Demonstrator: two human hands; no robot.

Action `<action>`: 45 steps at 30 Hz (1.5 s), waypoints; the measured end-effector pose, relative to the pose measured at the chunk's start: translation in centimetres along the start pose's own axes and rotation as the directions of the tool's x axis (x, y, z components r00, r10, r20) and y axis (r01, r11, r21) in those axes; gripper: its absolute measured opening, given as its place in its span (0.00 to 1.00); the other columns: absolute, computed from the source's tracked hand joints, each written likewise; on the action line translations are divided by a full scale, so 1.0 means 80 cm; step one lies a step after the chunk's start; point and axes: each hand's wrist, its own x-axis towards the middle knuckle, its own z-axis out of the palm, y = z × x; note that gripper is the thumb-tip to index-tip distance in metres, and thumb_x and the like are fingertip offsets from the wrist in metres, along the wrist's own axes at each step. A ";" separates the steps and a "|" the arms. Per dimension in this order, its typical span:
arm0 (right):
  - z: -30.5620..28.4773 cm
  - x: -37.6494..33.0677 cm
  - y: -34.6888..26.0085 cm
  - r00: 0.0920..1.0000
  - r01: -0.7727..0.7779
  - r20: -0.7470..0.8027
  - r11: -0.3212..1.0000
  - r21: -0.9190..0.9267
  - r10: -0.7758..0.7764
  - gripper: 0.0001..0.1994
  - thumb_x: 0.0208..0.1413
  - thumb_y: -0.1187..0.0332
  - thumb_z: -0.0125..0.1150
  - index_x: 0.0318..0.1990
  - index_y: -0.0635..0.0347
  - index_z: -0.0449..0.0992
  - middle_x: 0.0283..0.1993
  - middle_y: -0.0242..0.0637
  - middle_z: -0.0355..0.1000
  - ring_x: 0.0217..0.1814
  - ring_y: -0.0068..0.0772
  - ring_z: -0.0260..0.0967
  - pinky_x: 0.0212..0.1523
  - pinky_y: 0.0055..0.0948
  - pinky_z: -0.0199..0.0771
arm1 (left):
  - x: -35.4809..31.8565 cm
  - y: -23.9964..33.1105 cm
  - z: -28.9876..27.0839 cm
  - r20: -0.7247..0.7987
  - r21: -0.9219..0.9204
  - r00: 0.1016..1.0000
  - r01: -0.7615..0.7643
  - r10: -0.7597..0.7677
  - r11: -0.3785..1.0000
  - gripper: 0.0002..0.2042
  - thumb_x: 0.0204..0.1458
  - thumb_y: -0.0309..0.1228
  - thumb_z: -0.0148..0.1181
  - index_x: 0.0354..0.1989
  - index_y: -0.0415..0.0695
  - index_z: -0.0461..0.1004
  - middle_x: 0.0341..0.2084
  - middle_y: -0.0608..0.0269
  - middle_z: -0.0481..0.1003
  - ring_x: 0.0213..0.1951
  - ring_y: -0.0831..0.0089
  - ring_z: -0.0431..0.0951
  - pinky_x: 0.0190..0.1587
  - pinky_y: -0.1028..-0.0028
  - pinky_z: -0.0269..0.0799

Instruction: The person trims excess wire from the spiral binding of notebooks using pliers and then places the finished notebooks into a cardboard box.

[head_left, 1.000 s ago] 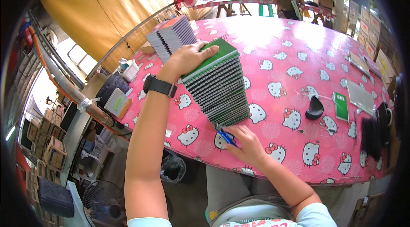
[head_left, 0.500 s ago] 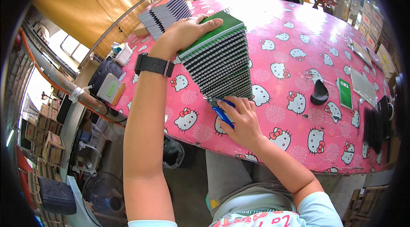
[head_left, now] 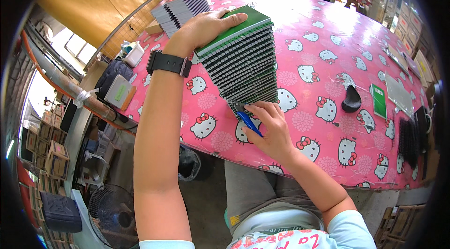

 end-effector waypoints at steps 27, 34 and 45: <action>0.010 -0.008 0.013 0.998 0.062 -0.001 0.986 -0.152 -0.063 0.22 0.43 0.64 0.64 0.49 0.56 0.72 0.47 0.39 0.68 0.48 0.42 0.63 0.49 0.40 0.61 | 0.008 -0.009 0.005 0.015 -0.018 1.000 -0.012 0.012 1.000 0.37 0.52 0.59 0.50 0.57 0.35 0.64 0.46 0.54 0.72 0.48 0.73 0.71 0.51 0.76 0.64; 0.008 -0.006 0.017 0.993 0.118 0.022 0.981 -0.157 -0.116 0.19 0.47 0.66 0.63 0.49 0.58 0.72 0.43 0.37 0.70 0.44 0.36 0.67 0.44 0.36 0.66 | 0.010 -0.011 0.003 0.030 -0.029 0.999 -0.026 0.027 0.999 0.38 0.51 0.60 0.50 0.57 0.36 0.65 0.46 0.54 0.72 0.48 0.72 0.71 0.51 0.76 0.65; 0.003 -0.013 0.012 0.999 -0.010 0.042 0.999 -0.047 0.012 0.22 0.43 0.65 0.63 0.50 0.56 0.72 0.44 0.40 0.67 0.47 0.44 0.62 0.48 0.42 0.62 | 0.009 -0.012 0.003 0.036 -0.055 0.998 -0.044 0.046 0.998 0.41 0.49 0.63 0.48 0.57 0.34 0.64 0.48 0.48 0.71 0.50 0.65 0.71 0.52 0.73 0.64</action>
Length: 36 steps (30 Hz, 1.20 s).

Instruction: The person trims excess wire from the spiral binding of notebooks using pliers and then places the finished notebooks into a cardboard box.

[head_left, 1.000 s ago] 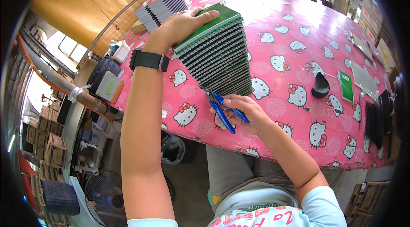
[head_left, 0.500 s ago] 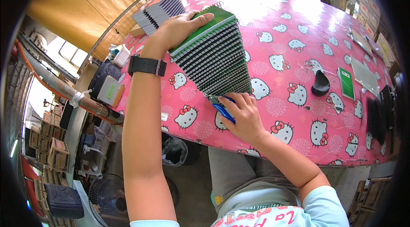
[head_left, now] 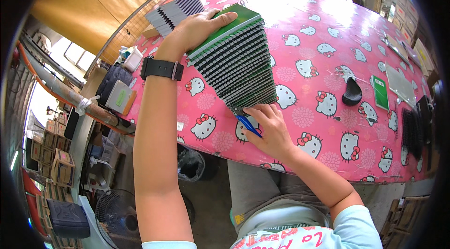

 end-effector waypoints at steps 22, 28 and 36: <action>0.008 -0.002 0.004 0.998 0.059 0.006 0.988 -0.141 -0.059 0.20 0.44 0.65 0.63 0.48 0.56 0.73 0.43 0.39 0.68 0.46 0.42 0.63 0.47 0.40 0.62 | 0.001 -0.001 0.001 -0.012 0.025 1.000 0.005 -0.004 1.000 0.38 0.52 0.60 0.50 0.56 0.34 0.65 0.47 0.53 0.72 0.49 0.70 0.71 0.51 0.75 0.64; 0.015 -0.003 0.016 0.996 0.084 -0.003 0.996 0.001 -0.084 0.19 0.46 0.67 0.62 0.48 0.59 0.73 0.41 0.39 0.70 0.44 0.39 0.67 0.42 0.37 0.67 | -0.001 0.001 0.002 -0.021 0.044 0.999 0.034 -0.033 0.998 0.39 0.52 0.60 0.50 0.57 0.33 0.64 0.47 0.52 0.72 0.49 0.69 0.71 0.52 0.75 0.64; 0.011 -0.003 0.015 0.729 -0.685 0.514 0.498 0.532 0.453 0.17 0.52 0.64 0.61 0.47 0.62 0.72 0.34 0.35 0.72 0.34 0.28 0.70 0.35 0.31 0.69 | -0.002 0.002 0.002 -0.015 0.032 1.000 0.009 -0.008 0.999 0.38 0.52 0.59 0.50 0.57 0.34 0.64 0.47 0.52 0.72 0.49 0.70 0.71 0.51 0.75 0.65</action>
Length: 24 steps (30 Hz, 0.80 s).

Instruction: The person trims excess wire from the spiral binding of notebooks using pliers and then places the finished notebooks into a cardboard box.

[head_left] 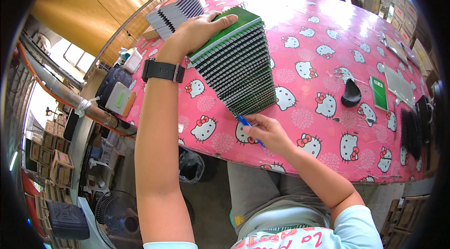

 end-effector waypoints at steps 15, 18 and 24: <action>-0.010 0.004 0.020 0.993 -0.018 0.115 0.996 0.083 0.008 0.16 0.49 0.64 0.63 0.43 0.62 0.76 0.35 0.42 0.72 0.34 0.36 0.71 0.34 0.31 0.70 | 0.004 -0.007 -0.001 -0.009 -0.008 1.000 -0.002 0.002 1.000 0.40 0.50 0.62 0.49 0.58 0.34 0.63 0.49 0.51 0.71 0.51 0.68 0.70 0.54 0.74 0.63; 0.001 -0.008 0.026 0.994 -0.049 0.102 0.993 0.105 0.039 0.16 0.50 0.63 0.64 0.43 0.64 0.76 0.34 0.43 0.73 0.34 0.32 0.72 0.35 0.30 0.71 | 0.003 -0.003 0.000 -0.021 0.052 1.000 0.022 -0.020 0.998 0.40 0.51 0.62 0.49 0.58 0.34 0.63 0.48 0.50 0.71 0.51 0.68 0.70 0.53 0.74 0.63; 0.005 -0.012 -0.002 0.763 0.447 -0.024 0.553 -0.703 -0.646 0.20 0.43 0.66 0.65 0.46 0.58 0.74 0.41 0.38 0.68 0.46 0.43 0.64 0.45 0.40 0.64 | 0.000 -0.006 -0.003 0.029 -0.052 0.999 0.018 -0.017 0.998 0.39 0.51 0.60 0.49 0.57 0.33 0.63 0.48 0.50 0.71 0.51 0.69 0.71 0.53 0.74 0.64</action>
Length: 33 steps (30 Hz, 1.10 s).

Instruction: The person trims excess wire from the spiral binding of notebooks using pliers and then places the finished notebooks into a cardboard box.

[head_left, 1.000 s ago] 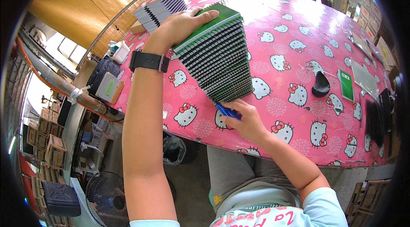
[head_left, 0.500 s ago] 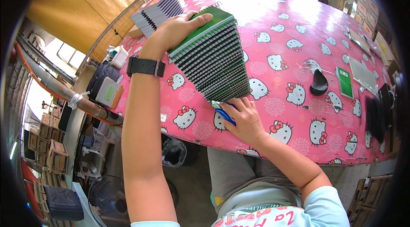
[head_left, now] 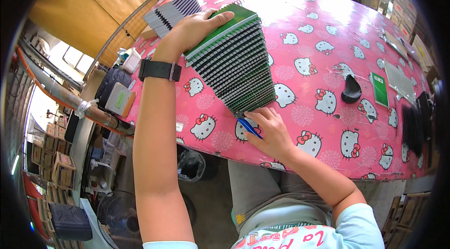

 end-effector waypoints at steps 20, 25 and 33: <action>-0.007 0.002 0.014 0.992 -0.092 0.091 0.996 0.013 0.090 0.23 0.42 0.64 0.66 0.48 0.58 0.72 0.43 0.41 0.70 0.47 0.44 0.66 0.49 0.42 0.66 | 0.001 0.003 0.002 -0.038 0.050 0.999 -0.034 0.035 0.998 0.46 0.44 0.70 0.45 0.57 0.36 0.65 0.49 0.40 0.71 0.53 0.54 0.72 0.53 0.67 0.65; -0.002 -0.003 0.008 0.998 0.050 0.034 0.982 -0.184 -0.044 0.22 0.39 0.68 0.66 0.46 0.58 0.73 0.43 0.39 0.68 0.47 0.43 0.62 0.49 0.40 0.63 | -0.002 0.008 0.001 -0.014 0.011 1.000 0.017 -0.017 1.000 0.39 0.51 0.59 0.51 0.58 0.34 0.63 0.48 0.52 0.71 0.51 0.70 0.70 0.53 0.75 0.63; -0.002 -0.001 0.025 0.885 -0.457 0.347 0.717 0.526 0.310 0.17 0.51 0.66 0.61 0.48 0.61 0.72 0.39 0.41 0.72 0.38 0.37 0.73 0.37 0.35 0.74 | -0.004 0.013 -0.001 0.004 0.025 1.000 0.019 -0.019 1.000 0.40 0.51 0.61 0.49 0.58 0.33 0.62 0.51 0.49 0.70 0.53 0.66 0.69 0.55 0.74 0.62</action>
